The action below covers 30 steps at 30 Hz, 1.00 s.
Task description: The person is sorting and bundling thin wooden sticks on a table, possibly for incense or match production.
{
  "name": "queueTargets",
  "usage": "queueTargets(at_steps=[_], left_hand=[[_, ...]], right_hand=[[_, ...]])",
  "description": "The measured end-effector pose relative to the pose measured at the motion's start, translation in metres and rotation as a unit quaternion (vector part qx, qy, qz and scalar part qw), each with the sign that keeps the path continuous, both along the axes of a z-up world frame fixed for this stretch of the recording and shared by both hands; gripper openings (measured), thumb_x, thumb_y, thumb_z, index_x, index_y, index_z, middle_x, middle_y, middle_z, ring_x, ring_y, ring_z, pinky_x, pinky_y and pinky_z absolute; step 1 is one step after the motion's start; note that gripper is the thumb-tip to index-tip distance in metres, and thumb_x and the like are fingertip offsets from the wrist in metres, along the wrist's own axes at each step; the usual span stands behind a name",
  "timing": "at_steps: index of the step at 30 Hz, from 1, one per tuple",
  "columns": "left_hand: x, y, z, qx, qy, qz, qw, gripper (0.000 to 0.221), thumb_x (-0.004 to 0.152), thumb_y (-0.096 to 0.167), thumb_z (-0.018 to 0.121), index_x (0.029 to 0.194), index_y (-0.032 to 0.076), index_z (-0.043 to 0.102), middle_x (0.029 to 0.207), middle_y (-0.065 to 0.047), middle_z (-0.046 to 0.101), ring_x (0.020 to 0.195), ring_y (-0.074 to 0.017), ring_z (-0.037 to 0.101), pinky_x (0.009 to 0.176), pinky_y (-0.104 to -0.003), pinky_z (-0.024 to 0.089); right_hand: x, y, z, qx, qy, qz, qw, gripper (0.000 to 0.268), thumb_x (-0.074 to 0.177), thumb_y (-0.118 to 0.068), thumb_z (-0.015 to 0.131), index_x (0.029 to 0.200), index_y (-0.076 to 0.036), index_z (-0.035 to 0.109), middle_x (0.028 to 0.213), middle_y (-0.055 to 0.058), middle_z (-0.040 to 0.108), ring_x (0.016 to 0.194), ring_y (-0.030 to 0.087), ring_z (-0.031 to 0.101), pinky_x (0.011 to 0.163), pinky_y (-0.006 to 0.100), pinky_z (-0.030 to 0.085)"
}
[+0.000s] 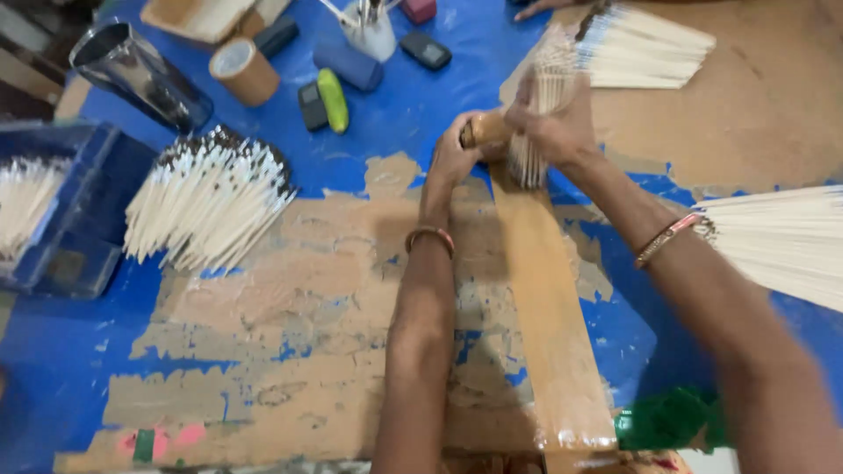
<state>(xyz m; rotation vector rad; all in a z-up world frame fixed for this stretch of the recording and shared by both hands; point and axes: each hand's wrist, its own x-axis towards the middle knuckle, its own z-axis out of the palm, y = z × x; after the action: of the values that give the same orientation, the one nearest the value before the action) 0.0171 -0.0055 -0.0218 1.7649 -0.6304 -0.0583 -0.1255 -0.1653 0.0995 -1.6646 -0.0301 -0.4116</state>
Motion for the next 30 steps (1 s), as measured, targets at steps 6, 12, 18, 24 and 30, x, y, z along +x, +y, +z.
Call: queueTargets(at_steps=[6, 12, 18, 24, 30], left_hand=[[-0.012, 0.009, 0.005, 0.028, -0.025, 0.023, 0.999, 0.063, 0.075, 0.022, 0.092, 0.129, 0.010, 0.063, 0.120, -0.007, 0.073, 0.111, -0.0182, 0.068, 0.096, -0.034, 0.056], [-0.023, 0.010, 0.002, -0.006, -0.004, 0.000, 1.000, 0.065, 0.072, 0.019, 0.093, 0.129, 0.007, 0.062, 0.119, -0.009, 0.073, 0.109, -0.0189, 0.068, 0.095, -0.034, 0.057], [-0.022, 0.005, 0.016, -0.001, 0.015, 0.007, 1.000, 0.067, 0.071, 0.020, 0.093, 0.129, 0.007, 0.063, 0.119, -0.008, 0.073, 0.109, -0.0176, 0.068, 0.093, -0.034, 0.058], [-0.001, 0.008, -0.016, -0.008, 0.020, 0.013, 1.000, 0.071, 0.070, 0.023, 0.093, 0.131, 0.007, 0.061, 0.120, -0.007, 0.071, 0.109, -0.0172, 0.068, 0.093, -0.035, 0.058], [0.003, 0.008, -0.019, -0.024, -0.029, -0.004, 0.999, 0.050, 0.088, 0.020, 0.081, 0.134, 0.008, 0.065, 0.125, -0.007, 0.073, 0.114, -0.0176, 0.066, 0.101, -0.033, 0.054]], right_hand=[[-0.026, 0.011, -0.008, -0.092, -0.049, 0.017, 0.994, 0.024, 0.078, -0.006, 0.086, 0.087, -0.005, 0.063, 0.082, 0.001, 0.066, 0.074, 0.010, 0.064, 0.067, 0.029, 0.056], [-0.201, 0.004, -0.058, -0.300, 0.026, 0.119, 0.946, 0.026, 0.089, -0.031, 0.075, 0.087, -0.012, 0.057, 0.080, 0.003, 0.056, 0.075, 0.022, 0.056, 0.078, 0.039, 0.046], [-0.304, -0.007, -0.114, -0.110, 0.042, 0.364, 0.924, 0.037, 0.066, -0.051, 0.076, 0.077, -0.016, 0.068, 0.064, -0.001, 0.063, 0.057, 0.014, 0.061, 0.053, 0.033, 0.053], [-0.116, 0.016, -0.093, -0.143, 0.142, 0.219, 0.955, 0.058, 0.070, -0.006, 0.079, 0.124, -0.010, 0.056, 0.109, 0.009, 0.071, 0.098, 0.025, 0.070, 0.086, 0.041, 0.061], [0.001, 0.032, -0.044, -0.112, -0.146, 0.105, 0.977, 0.028, 0.093, -0.012, 0.078, 0.116, -0.005, 0.064, 0.103, 0.004, 0.069, 0.091, 0.014, 0.065, 0.081, 0.031, 0.057]])
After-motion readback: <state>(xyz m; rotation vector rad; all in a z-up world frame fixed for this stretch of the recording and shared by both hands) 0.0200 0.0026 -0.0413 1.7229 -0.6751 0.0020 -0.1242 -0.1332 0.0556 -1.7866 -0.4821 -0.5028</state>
